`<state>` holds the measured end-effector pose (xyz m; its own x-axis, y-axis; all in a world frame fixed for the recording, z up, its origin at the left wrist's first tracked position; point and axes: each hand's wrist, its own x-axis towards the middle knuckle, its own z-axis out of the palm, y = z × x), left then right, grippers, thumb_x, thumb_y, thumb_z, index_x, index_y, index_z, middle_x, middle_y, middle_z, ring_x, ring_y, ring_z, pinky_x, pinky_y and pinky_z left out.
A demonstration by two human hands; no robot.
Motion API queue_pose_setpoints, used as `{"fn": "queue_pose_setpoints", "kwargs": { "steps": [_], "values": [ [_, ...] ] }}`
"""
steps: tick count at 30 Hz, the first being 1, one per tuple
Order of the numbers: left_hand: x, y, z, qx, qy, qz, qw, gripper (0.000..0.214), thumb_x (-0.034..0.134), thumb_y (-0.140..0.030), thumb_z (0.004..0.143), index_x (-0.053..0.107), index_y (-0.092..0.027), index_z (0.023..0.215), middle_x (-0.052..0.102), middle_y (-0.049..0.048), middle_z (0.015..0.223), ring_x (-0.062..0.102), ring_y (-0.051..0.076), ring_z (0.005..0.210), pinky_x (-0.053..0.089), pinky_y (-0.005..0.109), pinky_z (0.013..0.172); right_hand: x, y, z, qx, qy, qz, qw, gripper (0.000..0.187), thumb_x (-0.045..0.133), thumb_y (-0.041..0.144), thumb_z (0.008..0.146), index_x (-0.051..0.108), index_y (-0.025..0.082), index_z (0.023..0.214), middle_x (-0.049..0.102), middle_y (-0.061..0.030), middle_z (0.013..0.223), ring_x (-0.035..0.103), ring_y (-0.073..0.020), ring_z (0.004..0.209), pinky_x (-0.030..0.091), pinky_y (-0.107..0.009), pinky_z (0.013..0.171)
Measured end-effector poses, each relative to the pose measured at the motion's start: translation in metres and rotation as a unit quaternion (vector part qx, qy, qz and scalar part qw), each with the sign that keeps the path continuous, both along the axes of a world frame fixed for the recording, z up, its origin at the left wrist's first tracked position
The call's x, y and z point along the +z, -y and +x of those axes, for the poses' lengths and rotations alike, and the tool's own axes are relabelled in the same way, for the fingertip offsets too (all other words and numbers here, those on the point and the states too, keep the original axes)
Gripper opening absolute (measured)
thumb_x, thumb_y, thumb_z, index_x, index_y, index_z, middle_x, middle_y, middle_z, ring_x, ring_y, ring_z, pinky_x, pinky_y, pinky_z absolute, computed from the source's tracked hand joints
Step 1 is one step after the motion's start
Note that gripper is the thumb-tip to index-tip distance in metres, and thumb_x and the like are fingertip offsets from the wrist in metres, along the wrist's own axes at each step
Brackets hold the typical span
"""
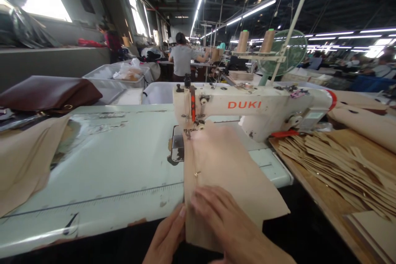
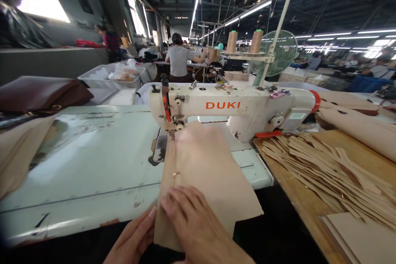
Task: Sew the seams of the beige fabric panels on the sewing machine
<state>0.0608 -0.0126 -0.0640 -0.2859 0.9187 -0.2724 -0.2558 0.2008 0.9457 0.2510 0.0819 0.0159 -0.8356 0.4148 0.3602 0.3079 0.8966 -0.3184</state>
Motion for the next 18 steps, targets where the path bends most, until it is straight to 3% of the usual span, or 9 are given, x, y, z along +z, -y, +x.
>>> {"fn": "queue_pose_setpoints", "kwargs": {
  "steps": [2, 5, 8, 10, 14, 18],
  "values": [
    [0.005, -0.008, 0.002, -0.011, 0.046, -0.016, 0.999, 0.06, 0.065, -0.07, 0.079, 0.072, -0.021, 0.113, 0.064, 0.0113, 0.13, 0.054, 0.037, 0.127, 0.047, 0.051, 0.105, -0.013, 0.008, 0.001, 0.015, 0.007, 0.025, 1.0, 0.076, 0.062, 0.02, 0.086, 0.026, 0.008, 0.151, 0.042, -0.0202, 0.149, 0.036, -0.0318, 0.138, 0.032, -0.05, 0.115],
    [0.022, -0.021, 0.006, -0.044, 0.111, -0.024, 0.993, 0.072, 0.058, -0.076, 0.082, 0.071, -0.014, 0.115, 0.072, 0.0161, 0.114, 0.065, 0.036, 0.112, 0.048, 0.051, 0.103, -0.017, 0.005, -0.001, -0.034, -0.047, -0.07, 0.996, 0.055, 0.045, 0.005, 0.09, 0.04, 0.01, 0.145, 0.056, -0.0148, 0.136, 0.049, -0.0237, 0.127, 0.041, -0.04, 0.109],
    [0.038, -0.028, 0.008, -0.045, 0.152, -0.044, 0.986, 0.077, 0.063, -0.08, 0.074, 0.073, -0.01, 0.107, 0.074, 0.0183, 0.104, 0.07, 0.036, 0.101, 0.053, 0.049, 0.097, -0.002, -0.01, -0.003, -0.075, -0.107, -0.201, 0.971, 0.031, 0.039, 0.016, 0.101, 0.061, 0.02, 0.123, 0.067, -0.0053, 0.11, 0.061, -0.0159, 0.103, 0.049, -0.028, 0.092],
    [0.043, -0.029, 0.01, -0.032, 0.146, -0.052, 0.987, 0.075, 0.072, -0.077, 0.068, 0.073, -0.011, 0.104, 0.075, 0.0173, 0.1, 0.072, 0.035, 0.097, 0.058, 0.046, 0.091, 0.01, -0.018, -0.003, -0.097, -0.105, -0.251, 0.957, 0.029, 0.038, 0.026, 0.105, 0.066, 0.022, 0.109, 0.069, -0.0025, 0.097, 0.063, -0.0146, 0.09, 0.049, -0.026, 0.083],
    [0.046, -0.032, 0.016, -0.025, 0.088, -0.025, 0.996, 0.065, 0.083, -0.064, 0.065, 0.074, -0.012, 0.102, 0.076, 0.0127, 0.1, 0.072, 0.033, 0.096, 0.06, 0.04, 0.086, 0.02, -0.019, -0.006, -0.107, -0.075, -0.272, 0.954, 0.032, 0.039, 0.03, 0.105, 0.066, 0.019, 0.092, 0.068, -0.0018, 0.089, 0.061, -0.0146, 0.083, 0.046, -0.026, 0.078],
    [0.046, -0.035, 0.017, -0.027, 0.064, -0.026, 0.997, 0.054, 0.085, -0.057, 0.067, 0.075, -0.012, 0.096, 0.077, 0.0113, 0.095, 0.073, 0.032, 0.093, 0.062, 0.037, 0.082, 0.019, -0.014, -0.009, -0.1, -0.076, -0.274, 0.954, 0.028, 0.041, 0.026, 0.104, 0.067, 0.02, 0.096, 0.068, -0.002, 0.092, 0.062, -0.0145, 0.087, 0.046, -0.025, 0.081]
  ]
}}
